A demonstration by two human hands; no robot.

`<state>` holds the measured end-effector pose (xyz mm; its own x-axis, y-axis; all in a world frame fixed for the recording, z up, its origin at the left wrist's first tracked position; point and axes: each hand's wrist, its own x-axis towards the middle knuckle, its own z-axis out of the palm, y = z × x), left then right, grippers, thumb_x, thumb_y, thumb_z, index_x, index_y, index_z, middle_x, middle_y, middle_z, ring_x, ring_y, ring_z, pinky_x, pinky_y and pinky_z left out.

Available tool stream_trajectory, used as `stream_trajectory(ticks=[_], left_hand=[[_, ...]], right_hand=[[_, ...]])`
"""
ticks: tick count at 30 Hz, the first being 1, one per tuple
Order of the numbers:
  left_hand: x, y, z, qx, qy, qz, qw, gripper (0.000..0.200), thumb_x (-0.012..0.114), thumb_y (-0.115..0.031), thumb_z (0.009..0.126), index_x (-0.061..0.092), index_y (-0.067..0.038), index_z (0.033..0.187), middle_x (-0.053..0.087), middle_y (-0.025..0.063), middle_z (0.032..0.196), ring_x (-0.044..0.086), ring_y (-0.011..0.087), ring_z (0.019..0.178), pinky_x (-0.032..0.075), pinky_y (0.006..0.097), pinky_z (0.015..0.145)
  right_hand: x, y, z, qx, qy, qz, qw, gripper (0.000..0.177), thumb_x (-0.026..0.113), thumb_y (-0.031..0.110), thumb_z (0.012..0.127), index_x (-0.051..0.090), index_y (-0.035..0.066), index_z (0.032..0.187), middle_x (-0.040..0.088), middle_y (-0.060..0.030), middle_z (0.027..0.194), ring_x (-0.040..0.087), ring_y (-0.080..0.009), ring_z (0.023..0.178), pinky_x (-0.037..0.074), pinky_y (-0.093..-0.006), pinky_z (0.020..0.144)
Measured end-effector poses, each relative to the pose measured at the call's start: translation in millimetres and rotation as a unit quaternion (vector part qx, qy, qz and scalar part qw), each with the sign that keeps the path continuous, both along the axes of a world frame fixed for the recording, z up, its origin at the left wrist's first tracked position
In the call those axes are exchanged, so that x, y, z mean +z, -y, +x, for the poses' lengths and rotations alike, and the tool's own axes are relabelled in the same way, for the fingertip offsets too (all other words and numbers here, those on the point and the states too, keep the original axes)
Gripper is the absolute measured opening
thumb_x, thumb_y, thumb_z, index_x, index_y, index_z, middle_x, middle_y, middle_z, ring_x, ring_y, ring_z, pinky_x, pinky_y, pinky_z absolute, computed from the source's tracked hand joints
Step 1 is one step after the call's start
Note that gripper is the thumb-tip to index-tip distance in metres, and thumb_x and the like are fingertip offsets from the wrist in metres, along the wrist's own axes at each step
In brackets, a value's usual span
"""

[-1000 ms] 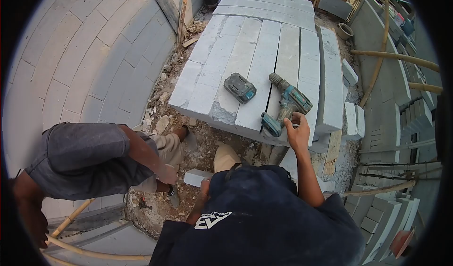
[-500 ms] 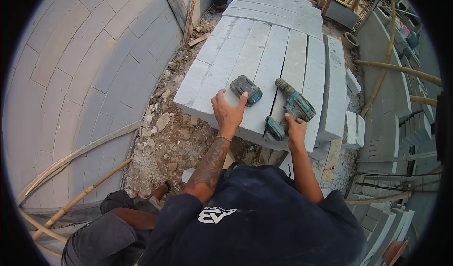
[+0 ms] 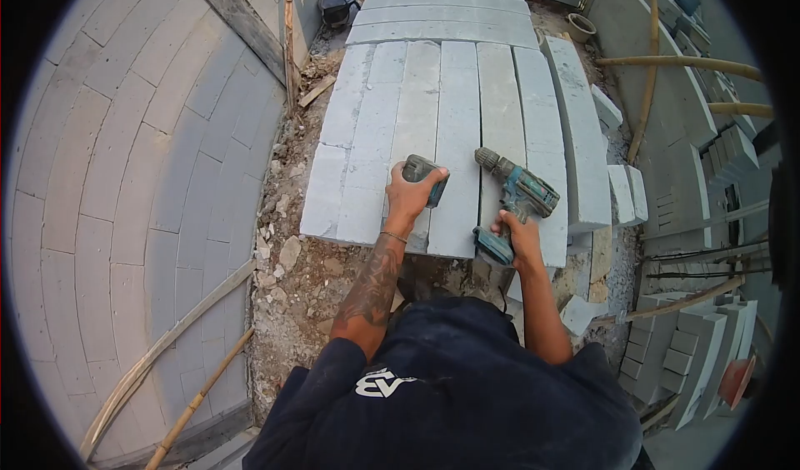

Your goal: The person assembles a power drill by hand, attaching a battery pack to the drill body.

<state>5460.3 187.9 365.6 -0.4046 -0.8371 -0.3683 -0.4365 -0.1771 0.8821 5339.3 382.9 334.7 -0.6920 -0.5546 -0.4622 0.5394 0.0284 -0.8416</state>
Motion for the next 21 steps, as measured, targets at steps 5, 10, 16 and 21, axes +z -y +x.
stream_trajectory(ticks=[5, 10, 16, 21], left_hand=[[3.5, 12.6, 50.3, -0.147, -0.417, 0.362, 0.821, 0.073, 0.067, -0.042, 0.077, 0.039, -0.004, 0.133, 0.053, 0.0139, 0.12, 0.052, 0.0295, 0.111, 0.044, 0.0407, 0.095], [4.1, 22.7, 65.7, -0.172, -0.406, 0.531, 0.724, 0.08, 0.057, -0.059, 0.08, 0.038, -0.002, 0.133, 0.048, 0.0221, 0.126, 0.048, 0.0373, 0.117, 0.04, 0.0472, 0.099], [39.0, 36.0, 45.9, -0.209, -0.356, 0.572, 0.709, 0.063, 0.051, -0.048, 0.088, 0.041, -0.001, 0.128, 0.048, 0.0223, 0.123, 0.049, 0.0372, 0.115, 0.041, 0.0478, 0.098], [55.5, 30.6, 36.0, -0.188, -0.329, 0.617, 0.69, 0.054, 0.052, -0.044, 0.088, 0.045, -0.003, 0.121, 0.051, 0.02, 0.118, 0.049, 0.0368, 0.115, 0.041, 0.0479, 0.097]], right_hand=[[3.1, 17.2, 8.8, -0.069, 0.047, -0.06, 0.995, 0.011, 0.06, 0.012, 0.083, 0.055, 0.002, 0.081, 0.056, -0.0047, 0.07, 0.058, -0.0129, 0.059, 0.049, -0.0273, 0.051], [27.4, 37.0, 52.4, -0.216, 0.183, -0.197, 0.939, 0.011, 0.058, 0.016, 0.085, 0.056, 0.006, 0.08, 0.06, -0.0046, 0.072, 0.061, -0.0136, 0.062, 0.053, -0.0272, 0.054], [55.6, 51.9, 107.3, -0.367, 0.075, -0.253, 0.892, 0.014, 0.057, 0.014, 0.086, 0.048, 0.004, 0.089, 0.054, -0.0056, 0.079, 0.053, -0.0111, 0.063, 0.048, -0.0253, 0.057], [102.2, 54.6, 144.4, -0.467, -0.088, -0.169, 0.863, 0.015, 0.057, 0.013, 0.086, 0.048, 0.004, 0.093, 0.053, -0.0053, 0.079, 0.053, -0.012, 0.063, 0.047, -0.026, 0.058]])
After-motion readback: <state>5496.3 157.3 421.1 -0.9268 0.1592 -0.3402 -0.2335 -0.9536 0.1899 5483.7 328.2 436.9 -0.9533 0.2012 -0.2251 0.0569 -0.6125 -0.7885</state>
